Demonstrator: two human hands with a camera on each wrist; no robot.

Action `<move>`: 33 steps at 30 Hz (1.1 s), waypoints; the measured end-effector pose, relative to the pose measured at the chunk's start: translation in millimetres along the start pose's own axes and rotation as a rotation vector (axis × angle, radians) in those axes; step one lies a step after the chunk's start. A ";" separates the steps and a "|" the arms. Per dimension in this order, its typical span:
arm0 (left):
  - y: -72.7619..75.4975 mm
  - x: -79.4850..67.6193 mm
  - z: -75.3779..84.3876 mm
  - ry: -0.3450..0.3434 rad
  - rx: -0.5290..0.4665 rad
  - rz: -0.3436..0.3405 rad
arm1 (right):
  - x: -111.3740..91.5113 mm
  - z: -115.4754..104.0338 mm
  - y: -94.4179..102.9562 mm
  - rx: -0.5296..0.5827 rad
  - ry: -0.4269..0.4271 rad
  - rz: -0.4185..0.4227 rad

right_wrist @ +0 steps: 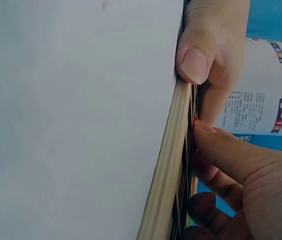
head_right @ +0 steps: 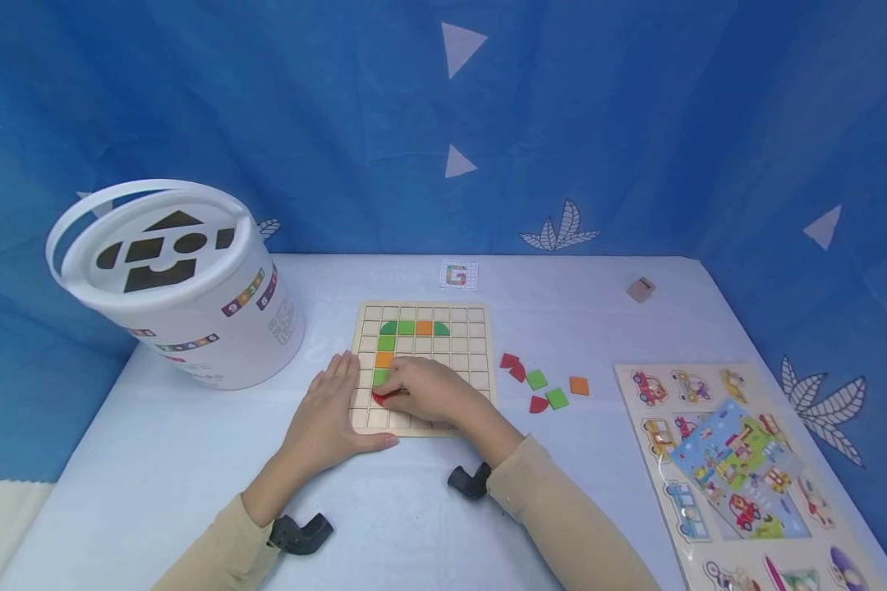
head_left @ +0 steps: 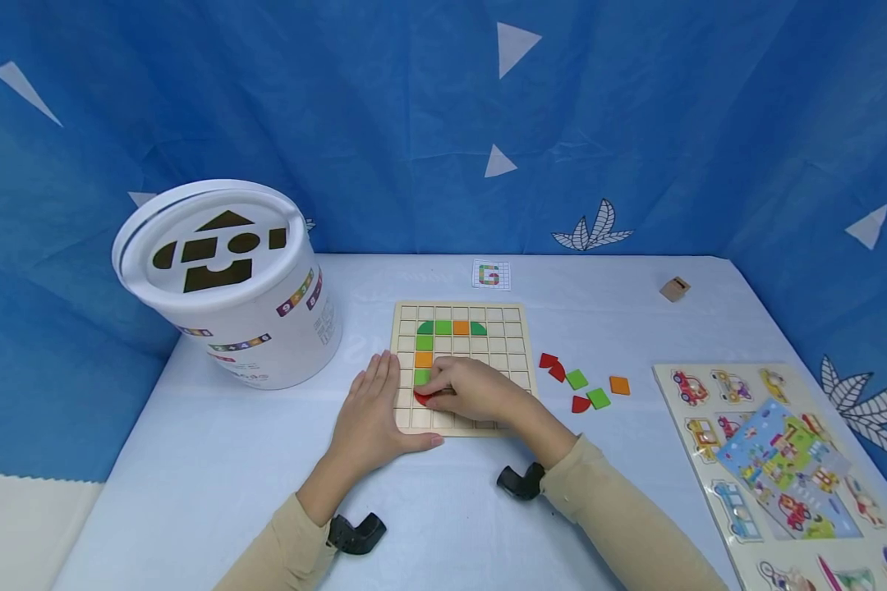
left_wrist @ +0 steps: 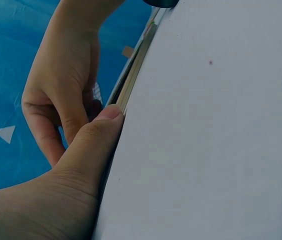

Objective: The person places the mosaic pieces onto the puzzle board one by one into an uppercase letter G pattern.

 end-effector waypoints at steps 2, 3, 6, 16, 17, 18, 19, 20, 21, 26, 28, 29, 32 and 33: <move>-0.2 0.0 -0.1 0.003 0.000 0.000 | -1.1 -0.2 0.6 0.004 0.003 0.003; -0.4 0.0 -0.2 0.004 0.000 0.000 | -2.0 -0.4 1.3 0.010 0.003 0.006; -1.0 0.0 -0.2 0.009 0.001 -0.002 | -6.8 0.6 4.3 0.034 -0.016 0.028; -2.4 0.4 0.1 0.013 0.001 0.001 | -51.4 18.6 33.7 0.003 -0.178 0.136; -2.5 0.4 0.0 0.014 0.000 0.001 | -57.8 21.0 38.0 -0.004 -0.190 0.149; -2.7 0.5 -0.3 0.015 0.000 0.000 | -64.2 23.0 42.5 -0.008 -0.203 0.164; -2.9 0.6 -0.5 0.016 0.000 -0.001 | -70.7 26.1 46.3 -0.010 -0.218 0.180; -3.2 0.6 -0.8 0.016 0.000 -0.001 | -77.2 29.3 49.7 -0.012 -0.228 0.195; -3.4 0.7 -1.1 0.017 -0.001 -0.001 | -83.8 32.6 53.0 -0.013 -0.243 0.210; -3.7 1.0 -1.5 0.016 -0.007 -0.007 | -116.5 52.9 64.6 -0.041 -0.327 0.269; -3.6 0.9 -1.3 0.016 -0.009 -0.009 | -128.3 60.6 67.8 -0.067 -0.379 0.278; -3.4 0.9 -1.2 0.015 -0.010 -0.009 | -133.7 64.3 69.3 -0.087 -0.407 0.277; -3.1 0.8 -0.9 0.013 -0.015 -0.008 | -146.8 71.9 72.7 -0.141 -0.479 0.273; -3.0 0.8 -0.8 0.012 -0.016 -0.008 | -150.1 73.5 73.6 -0.154 -0.498 0.271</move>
Point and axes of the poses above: each hand's wrist, its own x-axis towards the middle knuckle, its own y-axis out of the back of the hand, z = x × y, the point moved 3 cm from there along x, towards the middle knuckle, and after that the axes turned 13 degrees about y, right-handed, at the moved point
